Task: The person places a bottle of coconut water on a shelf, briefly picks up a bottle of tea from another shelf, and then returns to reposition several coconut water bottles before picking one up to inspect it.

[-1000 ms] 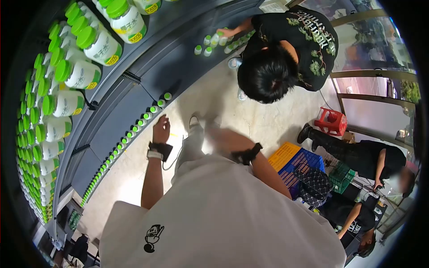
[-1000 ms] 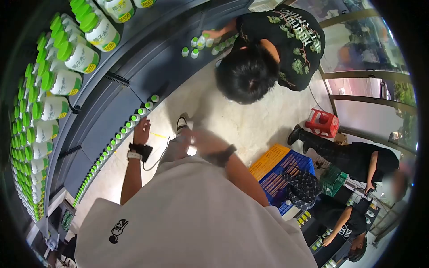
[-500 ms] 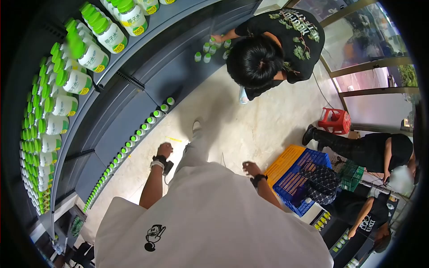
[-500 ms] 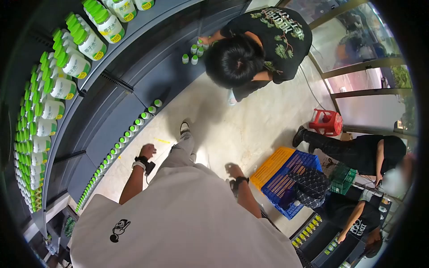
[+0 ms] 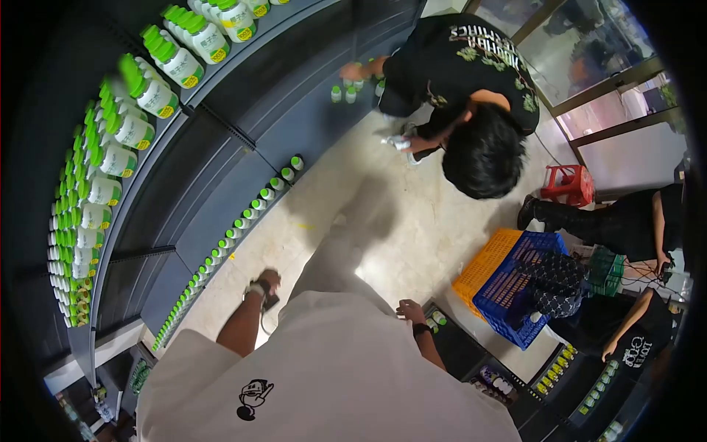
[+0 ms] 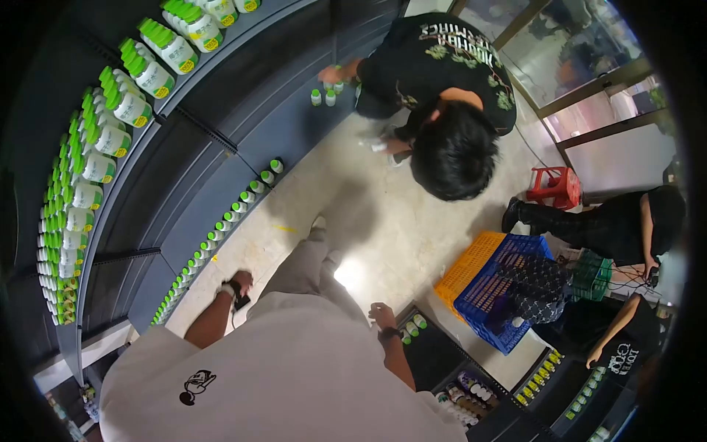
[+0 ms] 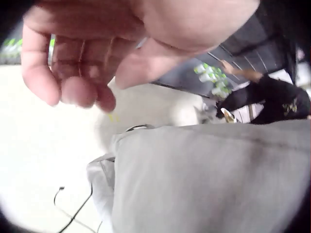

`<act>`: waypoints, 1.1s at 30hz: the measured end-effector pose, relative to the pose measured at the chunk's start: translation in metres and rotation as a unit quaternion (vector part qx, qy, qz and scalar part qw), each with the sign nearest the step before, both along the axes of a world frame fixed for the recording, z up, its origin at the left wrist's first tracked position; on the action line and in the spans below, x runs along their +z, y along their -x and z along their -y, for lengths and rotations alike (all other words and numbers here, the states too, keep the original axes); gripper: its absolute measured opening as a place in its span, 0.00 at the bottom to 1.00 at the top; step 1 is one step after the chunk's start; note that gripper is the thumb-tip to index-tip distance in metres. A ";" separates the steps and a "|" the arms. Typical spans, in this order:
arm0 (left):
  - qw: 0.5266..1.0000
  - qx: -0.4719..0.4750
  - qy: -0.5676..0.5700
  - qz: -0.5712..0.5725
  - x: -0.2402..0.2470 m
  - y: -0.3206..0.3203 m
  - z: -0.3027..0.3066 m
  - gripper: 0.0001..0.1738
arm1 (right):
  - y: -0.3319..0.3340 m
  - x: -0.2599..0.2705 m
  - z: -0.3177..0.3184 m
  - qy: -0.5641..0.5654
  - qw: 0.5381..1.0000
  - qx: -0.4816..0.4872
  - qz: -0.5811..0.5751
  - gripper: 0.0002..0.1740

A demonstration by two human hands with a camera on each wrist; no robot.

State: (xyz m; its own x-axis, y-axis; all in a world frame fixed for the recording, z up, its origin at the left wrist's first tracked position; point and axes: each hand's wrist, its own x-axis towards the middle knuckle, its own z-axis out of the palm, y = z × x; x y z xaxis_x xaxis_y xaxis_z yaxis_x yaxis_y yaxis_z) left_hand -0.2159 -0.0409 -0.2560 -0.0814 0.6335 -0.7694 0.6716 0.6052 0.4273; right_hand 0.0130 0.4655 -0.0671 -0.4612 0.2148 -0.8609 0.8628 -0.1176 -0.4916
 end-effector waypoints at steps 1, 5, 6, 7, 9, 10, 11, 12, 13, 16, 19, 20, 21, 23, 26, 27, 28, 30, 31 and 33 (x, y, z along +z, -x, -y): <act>0.977 0.185 -0.043 -0.101 0.022 0.032 -0.019 0.15 | -0.005 0.001 0.002 0.004 0.999 -0.026 0.027 0.21; 0.875 0.346 -0.207 -0.269 0.154 0.199 -0.166 0.20 | -0.025 0.019 0.004 -0.026 0.995 -0.087 0.029 0.21; 0.865 0.383 -0.210 -0.246 0.179 0.222 -0.195 0.23 | -0.030 0.026 0.006 -0.024 0.993 -0.110 0.027 0.20; 0.853 0.421 -0.214 -0.224 0.205 0.246 -0.224 0.27 | -0.034 0.030 0.009 -0.022 0.991 -0.133 0.024 0.20; 0.902 0.368 -0.146 -0.174 0.281 0.270 -0.259 0.33 | -0.053 0.034 0.021 -0.050 0.989 -0.136 -0.004 0.19; 0.907 0.369 -0.130 -0.158 0.317 0.267 -0.268 0.35 | -0.067 0.035 0.028 -0.064 0.988 -0.138 -0.018 0.19; 0.904 0.363 -0.150 -0.167 0.322 0.264 -0.272 0.36 | -0.084 0.024 0.036 -0.065 0.987 -0.143 -0.032 0.19; 0.902 0.355 -0.170 -0.176 0.323 0.261 -0.272 0.36 | -0.095 0.027 0.048 -0.056 0.986 -0.154 -0.019 0.19; 0.896 0.349 -0.220 -0.165 0.312 0.251 -0.265 0.37 | -0.105 0.029 0.064 -0.047 0.985 -0.165 -0.006 0.18; 0.879 0.351 -0.276 -0.168 0.291 0.179 -0.229 0.35 | -0.164 -0.026 0.093 -0.012 0.992 -0.114 -0.054 0.18; 0.901 0.361 -0.207 -0.121 0.165 0.092 -0.153 0.34 | -0.183 0.001 0.148 -0.097 0.990 -0.071 -0.069 0.15; 0.917 0.372 -0.123 -0.079 0.154 0.060 -0.118 0.33 | -0.194 -0.006 0.155 -0.139 0.985 -0.020 -0.097 0.13; 0.926 0.373 -0.032 -0.040 0.145 0.028 -0.082 0.33 | -0.216 -0.027 0.160 -0.207 0.967 0.052 -0.139 0.12; 0.930 0.355 0.098 0.005 0.129 -0.037 -0.011 0.30 | -0.260 -0.075 0.169 -0.336 0.904 0.144 -0.220 0.08; 0.901 0.427 0.072 -0.030 0.093 -0.125 0.088 0.21 | -0.270 -0.071 0.181 -0.334 0.912 0.120 -0.204 0.06; 0.868 0.478 0.129 0.039 0.073 -0.143 0.115 0.15 | -0.255 -0.048 0.184 -0.291 0.938 0.088 -0.167 0.06; 0.953 0.297 0.067 0.012 0.059 -0.157 0.149 0.12 | -0.244 -0.029 0.184 -0.246 0.959 0.049 -0.134 0.06; 0.993 -0.014 0.000 -0.114 0.069 -0.173 0.188 0.07 | -0.258 -0.091 0.138 -0.301 0.929 0.217 -0.011 0.19; 0.995 -0.024 0.043 -0.086 0.079 -0.169 0.200 0.07 | -0.248 -0.075 0.143 -0.161 0.972 0.059 -0.163 0.15; 0.988 -0.013 0.145 -0.053 0.083 -0.138 0.231 0.10 | -0.192 -0.031 0.133 0.059 0.970 -0.194 -0.138 0.13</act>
